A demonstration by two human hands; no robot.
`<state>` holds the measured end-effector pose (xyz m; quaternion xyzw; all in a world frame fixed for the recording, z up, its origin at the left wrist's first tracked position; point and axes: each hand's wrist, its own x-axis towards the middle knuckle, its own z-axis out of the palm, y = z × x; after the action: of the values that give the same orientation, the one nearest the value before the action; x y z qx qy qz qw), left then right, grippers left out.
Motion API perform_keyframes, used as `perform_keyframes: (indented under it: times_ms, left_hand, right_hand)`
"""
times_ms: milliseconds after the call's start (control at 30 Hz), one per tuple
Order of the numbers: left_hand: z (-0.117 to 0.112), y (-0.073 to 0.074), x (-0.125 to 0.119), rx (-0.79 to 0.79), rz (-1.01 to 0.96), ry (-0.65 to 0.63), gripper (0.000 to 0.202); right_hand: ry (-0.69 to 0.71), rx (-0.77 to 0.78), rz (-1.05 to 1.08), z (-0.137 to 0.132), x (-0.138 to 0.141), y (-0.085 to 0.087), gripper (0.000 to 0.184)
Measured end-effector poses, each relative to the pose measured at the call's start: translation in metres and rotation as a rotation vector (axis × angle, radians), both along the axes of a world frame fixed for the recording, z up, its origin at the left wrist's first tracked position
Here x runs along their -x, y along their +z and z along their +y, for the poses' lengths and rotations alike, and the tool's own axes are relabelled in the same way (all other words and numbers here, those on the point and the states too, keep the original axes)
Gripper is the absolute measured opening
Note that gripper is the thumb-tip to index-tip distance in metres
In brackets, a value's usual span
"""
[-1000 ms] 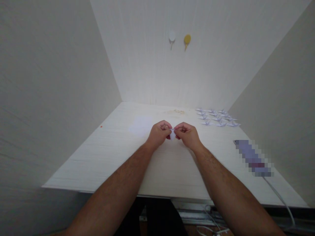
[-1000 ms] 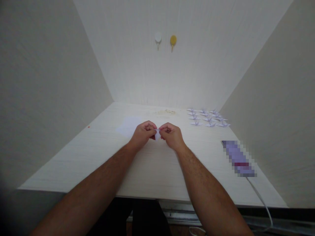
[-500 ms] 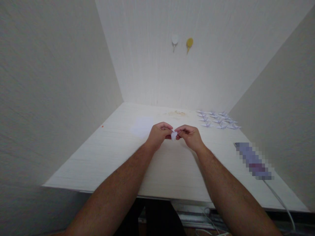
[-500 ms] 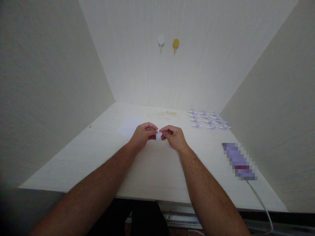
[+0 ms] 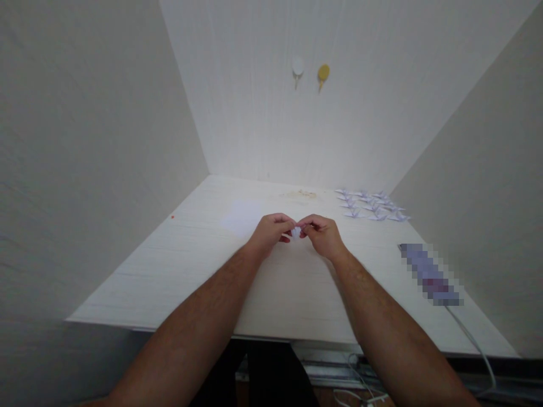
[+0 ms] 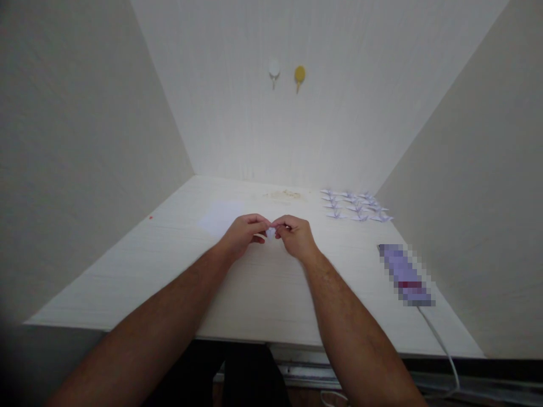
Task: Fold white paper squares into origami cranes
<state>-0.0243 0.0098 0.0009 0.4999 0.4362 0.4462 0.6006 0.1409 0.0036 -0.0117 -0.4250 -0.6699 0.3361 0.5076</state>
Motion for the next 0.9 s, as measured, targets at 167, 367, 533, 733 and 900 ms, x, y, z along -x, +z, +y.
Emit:
perform_keyframes:
  times_ms: [167, 367, 533, 733, 900]
  left_hand:
    - [0.005, -0.006, -0.002, -0.147, -0.005, 0.078, 0.021]
    - [0.008, -0.011, -0.002, -0.254, 0.017, 0.104, 0.024]
    - [0.008, -0.01, 0.0, -0.239, 0.017, 0.116, 0.026]
    - [0.008, -0.01, 0.001, -0.251, 0.006, 0.082, 0.024]
    - [0.009, -0.011, 0.002, -0.279, 0.02, 0.058, 0.02]
  right_hand:
    - [-0.013, 0.108, 0.167, 0.0, 0.004, 0.002, 0.023]
    - [-0.054, 0.199, 0.179, 0.0, 0.005, 0.004, 0.025]
    - [-0.062, 0.165, 0.192, -0.001, 0.005, 0.006, 0.023]
    - [-0.075, 0.104, 0.161, -0.001, 0.005, 0.005, 0.021]
    - [-0.055, 0.095, 0.114, -0.001, 0.002, 0.004, 0.018]
